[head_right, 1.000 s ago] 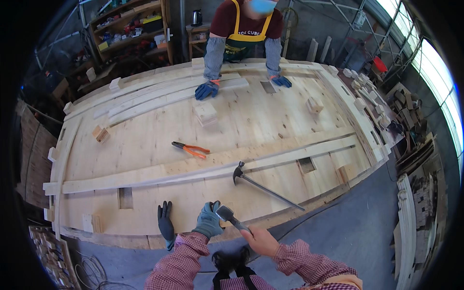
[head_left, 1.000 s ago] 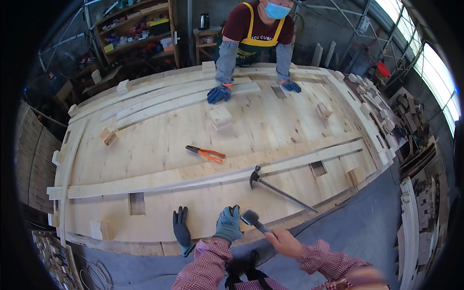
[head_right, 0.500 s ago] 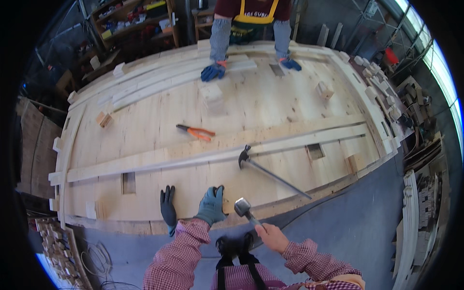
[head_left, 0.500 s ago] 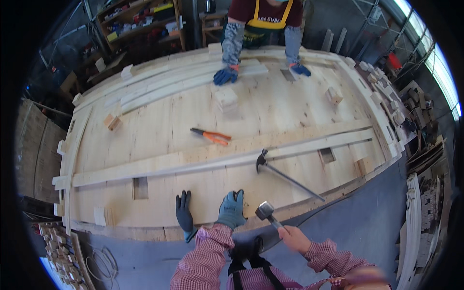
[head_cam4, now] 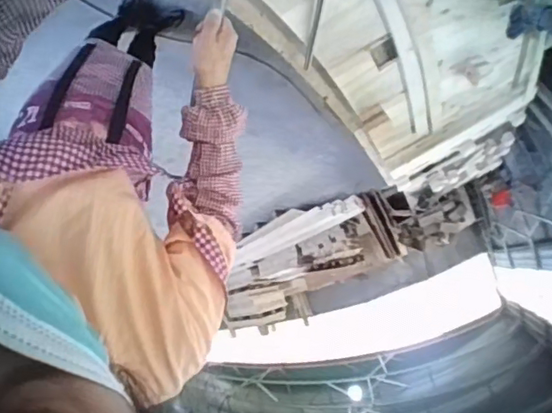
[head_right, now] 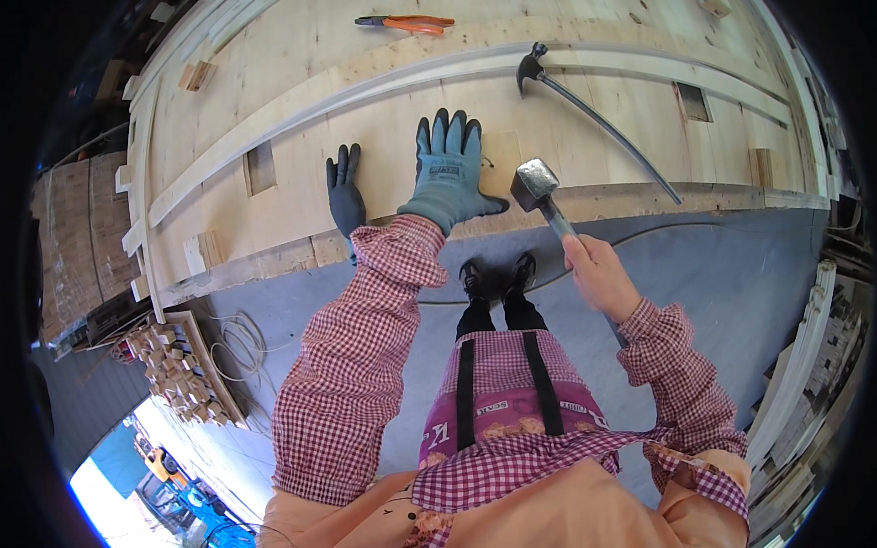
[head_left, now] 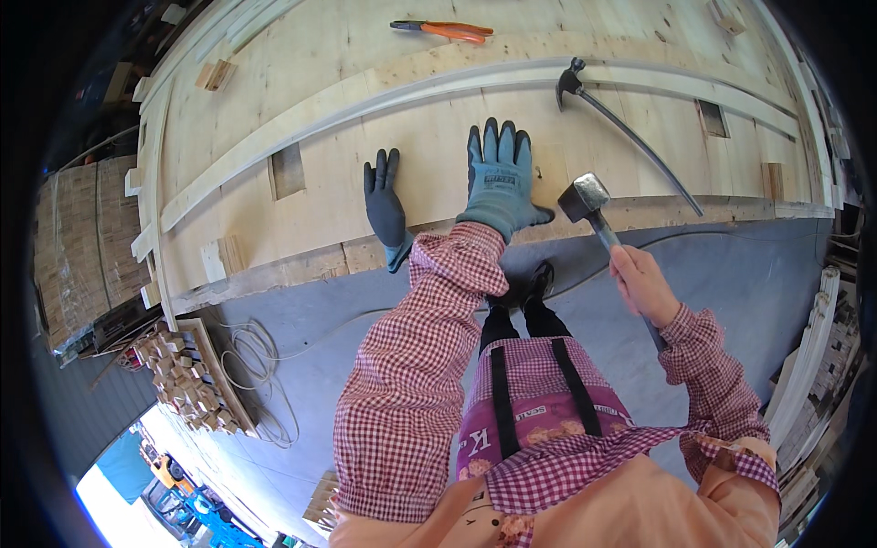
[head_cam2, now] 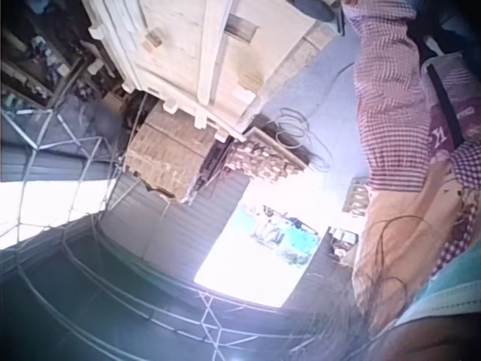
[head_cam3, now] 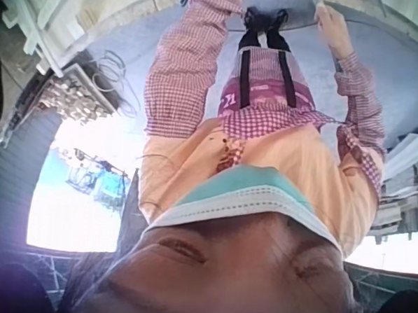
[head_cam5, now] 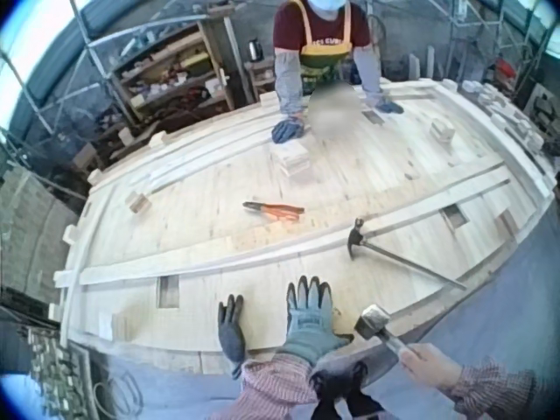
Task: The person assembles a wooden structure by placing small wooden blocks into slots on a large wooden frame. They use a hammer to secure the blocks and a nail gun to fasten them. The person also uses pliers to adjust components and wears gloves throughout the task.
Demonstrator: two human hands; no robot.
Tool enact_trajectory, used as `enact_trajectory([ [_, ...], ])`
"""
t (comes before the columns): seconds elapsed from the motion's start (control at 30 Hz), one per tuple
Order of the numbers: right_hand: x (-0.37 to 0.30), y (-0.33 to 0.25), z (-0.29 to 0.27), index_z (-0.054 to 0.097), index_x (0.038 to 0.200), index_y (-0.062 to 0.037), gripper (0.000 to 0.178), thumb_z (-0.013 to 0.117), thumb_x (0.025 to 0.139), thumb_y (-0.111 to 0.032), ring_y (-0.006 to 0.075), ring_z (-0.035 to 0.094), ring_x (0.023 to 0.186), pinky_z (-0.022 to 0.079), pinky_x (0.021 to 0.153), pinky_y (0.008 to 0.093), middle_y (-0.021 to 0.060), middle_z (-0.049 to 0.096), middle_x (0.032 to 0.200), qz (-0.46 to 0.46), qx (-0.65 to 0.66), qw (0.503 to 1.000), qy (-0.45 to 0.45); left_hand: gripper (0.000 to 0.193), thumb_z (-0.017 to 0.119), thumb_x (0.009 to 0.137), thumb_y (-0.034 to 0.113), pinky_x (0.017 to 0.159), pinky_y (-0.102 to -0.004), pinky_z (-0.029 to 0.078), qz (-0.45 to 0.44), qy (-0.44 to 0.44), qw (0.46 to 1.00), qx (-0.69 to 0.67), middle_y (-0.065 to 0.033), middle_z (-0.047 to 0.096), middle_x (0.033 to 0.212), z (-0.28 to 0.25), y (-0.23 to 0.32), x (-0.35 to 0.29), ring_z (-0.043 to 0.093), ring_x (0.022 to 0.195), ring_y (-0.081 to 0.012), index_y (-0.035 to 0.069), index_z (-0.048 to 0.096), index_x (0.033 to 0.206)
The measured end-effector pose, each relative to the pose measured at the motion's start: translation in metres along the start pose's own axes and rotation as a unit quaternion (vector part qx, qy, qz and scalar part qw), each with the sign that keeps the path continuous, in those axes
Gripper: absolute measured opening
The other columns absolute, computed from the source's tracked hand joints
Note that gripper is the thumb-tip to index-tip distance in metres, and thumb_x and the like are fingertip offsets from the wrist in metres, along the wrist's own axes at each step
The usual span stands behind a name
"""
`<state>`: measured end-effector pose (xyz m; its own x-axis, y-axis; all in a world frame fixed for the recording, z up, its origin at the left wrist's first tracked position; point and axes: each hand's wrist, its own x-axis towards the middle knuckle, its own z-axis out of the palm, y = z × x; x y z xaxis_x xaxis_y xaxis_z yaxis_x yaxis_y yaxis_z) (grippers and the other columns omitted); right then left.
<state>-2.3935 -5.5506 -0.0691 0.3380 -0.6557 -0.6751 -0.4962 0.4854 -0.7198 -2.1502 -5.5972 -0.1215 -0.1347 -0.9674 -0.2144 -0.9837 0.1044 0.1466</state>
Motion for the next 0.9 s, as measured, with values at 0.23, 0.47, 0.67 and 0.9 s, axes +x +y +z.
enact_trajectory([
  [0.23, 0.002, 0.001, -0.006, 0.044, 0.075, -0.0056, 0.039, 0.038, 0.097, -0.037, 0.0058, 0.032, 0.033, 0.027, 0.029, 0.0219, -0.0021, 0.039, 0.049, 0.045, 0.029, 0.998, -0.017, 0.088, 0.078, 0.061, 0.038, 0.108, -0.0557, 0.003, -0.041, 0.156, 0.949, -0.271, -0.0101, 0.026, 0.145, 0.040, 0.011, -0.014, 0.017, 0.136, -0.0366, 0.016, 0.038, 0.137],
  [0.47, 0.003, 0.009, -0.001, 0.045, 0.075, -0.0060, 0.040, 0.039, 0.097, -0.039, 0.0059, 0.032, 0.033, 0.027, 0.030, 0.0223, -0.0027, 0.037, 0.049, 0.028, 0.005, 1.000, -0.013, 0.057, 0.072, 0.072, 0.034, 0.107, -0.0529, 0.015, -0.146, 0.285, 0.909, -0.267, -0.0106, 0.038, 0.137, 0.046, 0.040, -0.004, 0.030, 0.129, -0.0346, 0.020, 0.055, 0.124],
  [0.67, 0.001, -0.011, -0.007, 0.045, 0.074, -0.0058, 0.040, 0.041, 0.096, -0.039, 0.0067, 0.033, 0.035, 0.027, 0.031, 0.0232, -0.0019, 0.038, 0.051, 0.095, 0.037, 0.994, -0.027, 0.043, 0.063, 0.078, 0.030, 0.104, -0.0521, 0.025, -0.146, 0.324, 0.914, -0.197, -0.0135, 0.040, 0.133, 0.057, 0.038, 0.002, 0.039, 0.121, -0.0350, 0.025, 0.057, 0.121],
  [0.9, -0.010, -0.044, -0.015, 0.045, 0.072, -0.0064, 0.041, 0.040, 0.096, -0.039, 0.0063, 0.032, 0.034, 0.027, 0.030, 0.0228, -0.0019, 0.040, 0.052, 0.055, 0.010, 0.998, 0.004, 0.041, 0.060, 0.080, 0.027, 0.103, -0.0555, 0.025, -0.148, 0.329, 0.915, -0.180, -0.0139, 0.041, 0.133, 0.058, 0.040, 0.004, 0.039, 0.119, -0.0377, 0.030, 0.057, 0.121],
])
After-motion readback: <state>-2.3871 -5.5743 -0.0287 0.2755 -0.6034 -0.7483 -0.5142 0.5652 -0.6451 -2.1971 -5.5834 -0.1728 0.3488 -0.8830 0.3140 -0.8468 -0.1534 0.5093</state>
